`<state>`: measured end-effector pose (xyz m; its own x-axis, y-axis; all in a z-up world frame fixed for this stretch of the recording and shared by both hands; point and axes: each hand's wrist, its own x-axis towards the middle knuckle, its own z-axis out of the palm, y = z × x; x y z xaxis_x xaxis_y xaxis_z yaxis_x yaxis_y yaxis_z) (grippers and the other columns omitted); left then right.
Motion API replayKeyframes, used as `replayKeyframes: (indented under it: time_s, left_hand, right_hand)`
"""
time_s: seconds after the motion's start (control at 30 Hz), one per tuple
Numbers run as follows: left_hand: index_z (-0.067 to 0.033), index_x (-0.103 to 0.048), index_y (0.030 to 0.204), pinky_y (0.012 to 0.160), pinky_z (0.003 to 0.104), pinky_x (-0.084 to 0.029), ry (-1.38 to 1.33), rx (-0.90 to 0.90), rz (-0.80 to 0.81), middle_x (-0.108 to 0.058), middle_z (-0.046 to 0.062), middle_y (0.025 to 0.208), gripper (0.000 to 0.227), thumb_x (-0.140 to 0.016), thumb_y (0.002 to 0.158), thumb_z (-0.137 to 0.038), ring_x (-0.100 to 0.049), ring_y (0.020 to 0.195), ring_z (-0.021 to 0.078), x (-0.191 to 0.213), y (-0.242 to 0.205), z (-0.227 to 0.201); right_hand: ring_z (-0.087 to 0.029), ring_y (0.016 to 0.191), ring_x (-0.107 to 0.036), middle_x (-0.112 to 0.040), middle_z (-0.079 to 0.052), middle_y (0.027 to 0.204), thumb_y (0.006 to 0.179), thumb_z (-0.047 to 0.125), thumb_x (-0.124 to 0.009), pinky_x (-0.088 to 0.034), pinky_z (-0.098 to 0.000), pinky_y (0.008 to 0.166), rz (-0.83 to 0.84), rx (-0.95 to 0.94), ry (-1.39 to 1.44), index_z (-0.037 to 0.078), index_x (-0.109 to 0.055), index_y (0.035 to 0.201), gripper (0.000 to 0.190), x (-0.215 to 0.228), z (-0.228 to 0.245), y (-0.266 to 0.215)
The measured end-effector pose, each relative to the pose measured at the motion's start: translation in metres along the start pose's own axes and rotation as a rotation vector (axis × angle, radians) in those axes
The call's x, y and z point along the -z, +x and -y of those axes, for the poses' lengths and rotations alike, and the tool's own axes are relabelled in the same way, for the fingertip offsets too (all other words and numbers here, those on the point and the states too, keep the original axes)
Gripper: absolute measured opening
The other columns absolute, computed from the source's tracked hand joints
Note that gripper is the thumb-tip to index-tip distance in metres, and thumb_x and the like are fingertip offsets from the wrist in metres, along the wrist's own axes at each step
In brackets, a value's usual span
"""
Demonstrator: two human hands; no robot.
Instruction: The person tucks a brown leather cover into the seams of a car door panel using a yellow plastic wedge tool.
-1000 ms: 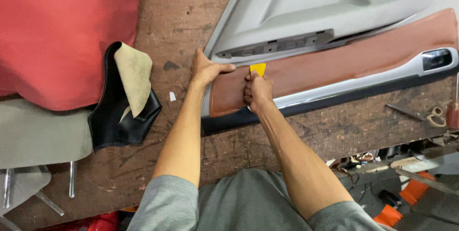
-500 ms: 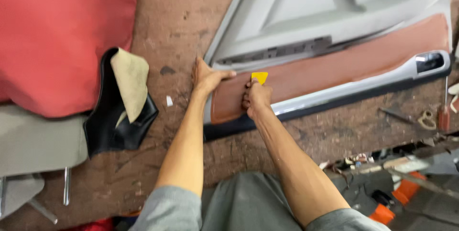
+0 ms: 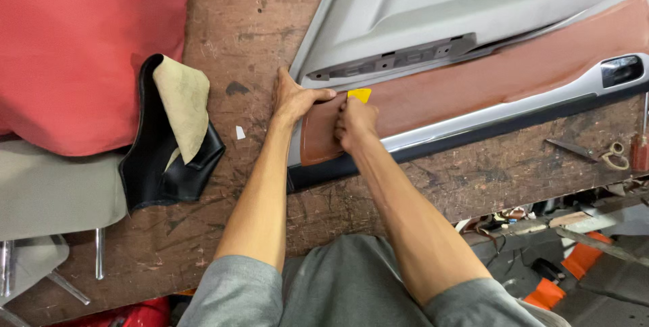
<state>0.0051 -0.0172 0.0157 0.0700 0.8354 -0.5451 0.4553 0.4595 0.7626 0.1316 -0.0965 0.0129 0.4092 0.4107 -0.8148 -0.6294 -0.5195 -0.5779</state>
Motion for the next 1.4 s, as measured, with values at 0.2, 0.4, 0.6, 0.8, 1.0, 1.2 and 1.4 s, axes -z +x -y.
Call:
replayKeyframes:
  time_s: [0.2,0.4,0.6,0.8,1.0,1.2,1.4]
  left_hand:
    - [-0.0007,-0.036,0.144,0.113,0.048,-0.039,0.091,0.011,-0.044,-0.048,0.024,0.145,0.123,-0.103,0.047,-0.037,-0.045,0.138,0.0397,-0.004,0.005,0.003]
    - [0.0,-0.041,0.141,0.114,0.046,-0.04,0.065,0.059,-0.045,-0.05,0.024,0.145,0.117,-0.102,0.048,-0.036,-0.046,0.139,0.0395,-0.001,-0.003,-0.002]
    - [-0.0023,-0.043,0.141,0.113,0.044,-0.042,0.017,0.022,-0.048,-0.056,0.022,0.141,0.115,-0.1,0.045,-0.032,-0.05,0.136,0.0369,0.0,-0.003,-0.003]
    - [-0.0013,-0.044,0.14,0.114,0.045,-0.042,0.011,0.021,-0.058,-0.056,0.023,0.141,0.115,-0.101,0.046,-0.031,-0.052,0.135,0.0374,0.002,-0.006,-0.007]
    - [-0.0013,-0.044,0.139,0.11,0.045,-0.045,-0.066,0.044,-0.043,-0.057,0.023,0.138,0.113,-0.1,0.043,-0.026,-0.053,0.132,0.0365,0.001,-0.01,-0.01]
    - [0.0049,-0.046,0.135,0.111,0.044,-0.045,0.057,-0.052,-0.064,-0.057,0.028,0.139,0.109,-0.101,0.049,-0.035,-0.055,0.133,0.0393,0.0,-0.004,0.0]
    - [0.0036,-0.04,0.141,0.11,0.045,-0.043,0.066,-0.06,-0.073,-0.054,0.029,0.138,0.117,-0.102,0.049,-0.033,-0.052,0.131,0.0411,-0.002,0.0,0.0]
  right_hand:
    - [-0.014,0.039,-0.043,-0.047,-0.001,0.054,0.099,0.018,-0.054,-0.029,-0.0316,0.035,-0.185,0.034,-0.027,0.006,-0.055,0.079,0.024,-0.022,-0.001,-0.008]
    - [-0.009,0.037,-0.028,-0.035,0.005,0.053,0.103,0.025,-0.052,-0.017,-0.0297,0.035,0.082,0.049,-0.056,0.012,-0.049,0.08,0.026,0.014,-0.01,-0.015]
    - [-0.009,0.036,-0.024,-0.031,0.005,0.052,0.104,0.027,-0.048,-0.016,-0.0295,0.034,0.102,0.054,0.026,0.013,-0.047,0.081,0.027,0.011,-0.01,-0.012]
    - [-0.009,0.037,-0.026,-0.032,0.005,0.052,0.105,0.028,-0.049,-0.017,-0.0295,0.035,0.003,0.099,0.073,0.013,-0.047,0.083,0.027,0.001,-0.014,-0.017]
    - [-0.009,0.038,-0.027,-0.034,0.004,0.053,0.105,0.029,-0.048,-0.018,-0.0294,0.035,0.004,0.084,0.08,0.012,-0.048,0.082,0.029,0.0,-0.007,-0.017]
    - [-0.011,0.037,-0.028,-0.034,0.002,0.052,0.102,0.02,-0.05,-0.018,-0.0304,0.035,-0.031,0.017,0.015,0.011,-0.048,0.075,0.029,-0.003,-0.002,0.001]
    - [-0.005,0.035,-0.023,-0.032,0.008,0.051,0.103,0.027,-0.051,-0.013,-0.0247,0.031,0.38,-0.364,-0.155,0.017,-0.048,0.073,0.032,0.041,0.043,0.051]
